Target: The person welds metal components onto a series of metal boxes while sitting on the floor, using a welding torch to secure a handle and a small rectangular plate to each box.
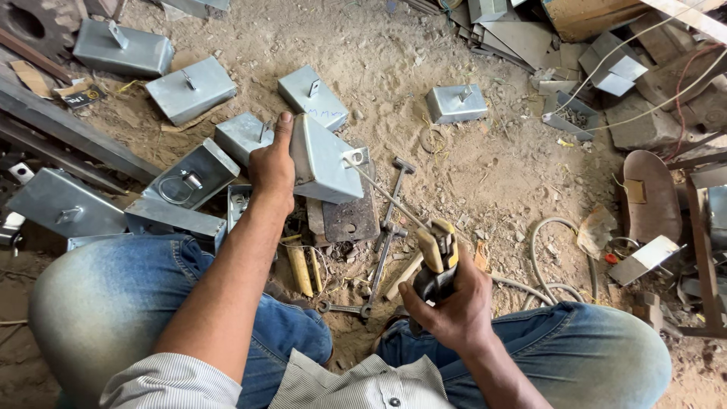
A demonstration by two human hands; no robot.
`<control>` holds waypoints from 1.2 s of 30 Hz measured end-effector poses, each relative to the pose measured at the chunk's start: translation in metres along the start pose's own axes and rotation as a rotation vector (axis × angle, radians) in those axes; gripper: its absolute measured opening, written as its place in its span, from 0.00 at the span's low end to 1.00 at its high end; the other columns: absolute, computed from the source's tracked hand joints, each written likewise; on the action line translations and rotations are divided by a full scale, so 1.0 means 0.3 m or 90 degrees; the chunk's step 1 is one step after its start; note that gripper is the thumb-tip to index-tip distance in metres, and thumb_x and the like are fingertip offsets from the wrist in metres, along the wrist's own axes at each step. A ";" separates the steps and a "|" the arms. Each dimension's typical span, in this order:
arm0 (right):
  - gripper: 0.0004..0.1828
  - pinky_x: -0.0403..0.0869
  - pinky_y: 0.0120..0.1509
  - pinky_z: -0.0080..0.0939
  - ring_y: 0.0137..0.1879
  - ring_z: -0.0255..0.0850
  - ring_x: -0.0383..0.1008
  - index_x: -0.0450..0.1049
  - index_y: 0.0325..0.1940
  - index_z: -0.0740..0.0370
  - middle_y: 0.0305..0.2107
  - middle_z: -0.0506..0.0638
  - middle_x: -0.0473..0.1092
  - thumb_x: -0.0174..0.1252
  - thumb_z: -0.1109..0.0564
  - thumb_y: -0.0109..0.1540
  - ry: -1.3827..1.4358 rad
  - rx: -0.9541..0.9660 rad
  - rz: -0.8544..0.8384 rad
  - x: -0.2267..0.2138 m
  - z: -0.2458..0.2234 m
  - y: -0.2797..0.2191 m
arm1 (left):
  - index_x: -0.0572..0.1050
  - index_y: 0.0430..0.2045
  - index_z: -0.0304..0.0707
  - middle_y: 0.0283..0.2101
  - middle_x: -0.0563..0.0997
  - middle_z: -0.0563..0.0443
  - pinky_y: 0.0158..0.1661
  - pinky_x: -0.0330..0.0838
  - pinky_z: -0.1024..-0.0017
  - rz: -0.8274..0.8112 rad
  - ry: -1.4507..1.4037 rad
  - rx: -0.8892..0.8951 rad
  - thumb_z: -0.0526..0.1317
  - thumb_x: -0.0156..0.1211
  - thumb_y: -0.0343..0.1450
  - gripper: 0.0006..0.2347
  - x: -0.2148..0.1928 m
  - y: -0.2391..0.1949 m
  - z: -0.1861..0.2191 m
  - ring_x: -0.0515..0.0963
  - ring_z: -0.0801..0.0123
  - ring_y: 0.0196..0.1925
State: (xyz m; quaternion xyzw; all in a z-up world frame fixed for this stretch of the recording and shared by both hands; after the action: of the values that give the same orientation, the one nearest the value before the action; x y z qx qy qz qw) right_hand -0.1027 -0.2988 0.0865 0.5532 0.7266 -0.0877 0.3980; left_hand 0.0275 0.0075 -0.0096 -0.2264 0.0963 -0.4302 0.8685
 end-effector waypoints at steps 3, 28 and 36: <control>0.35 0.76 0.21 0.31 0.17 0.30 0.72 0.65 0.58 0.73 0.16 0.44 0.69 0.68 0.52 0.53 0.031 -0.032 0.056 -0.004 0.005 0.006 | 0.80 0.35 0.25 0.41 0.82 0.40 0.45 0.78 0.62 0.007 0.001 0.002 0.69 0.57 0.64 0.35 0.001 0.005 0.001 0.81 0.57 0.46; 0.31 0.75 0.25 0.31 0.18 0.29 0.75 0.67 0.57 0.71 0.18 0.43 0.72 0.67 0.52 0.56 0.044 -0.035 0.032 0.021 0.024 -0.014 | 0.79 0.37 0.26 0.41 0.81 0.40 0.47 0.77 0.63 -0.026 0.003 0.016 0.69 0.54 0.66 0.35 -0.003 0.013 -0.025 0.81 0.57 0.47; 0.27 0.78 0.26 0.33 0.22 0.31 0.76 0.69 0.51 0.69 0.19 0.45 0.73 0.68 0.51 0.54 0.039 0.045 0.002 0.024 0.030 -0.035 | 0.79 0.36 0.25 0.40 0.82 0.39 0.45 0.78 0.63 -0.002 0.000 0.001 0.70 0.55 0.65 0.36 -0.007 0.013 -0.028 0.82 0.56 0.45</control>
State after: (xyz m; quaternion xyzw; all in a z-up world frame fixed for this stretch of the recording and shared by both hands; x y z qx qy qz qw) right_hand -0.1080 -0.3025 0.0724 0.5705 0.7338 -0.0954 0.3562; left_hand 0.0259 0.0086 -0.0190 -0.2260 0.0958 -0.4314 0.8681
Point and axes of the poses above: each hand's wrist, its own y-axis towards the middle knuckle, its own x-axis out of the palm, z = x × y, the point moved 2 cm from there along y, towards the middle knuckle
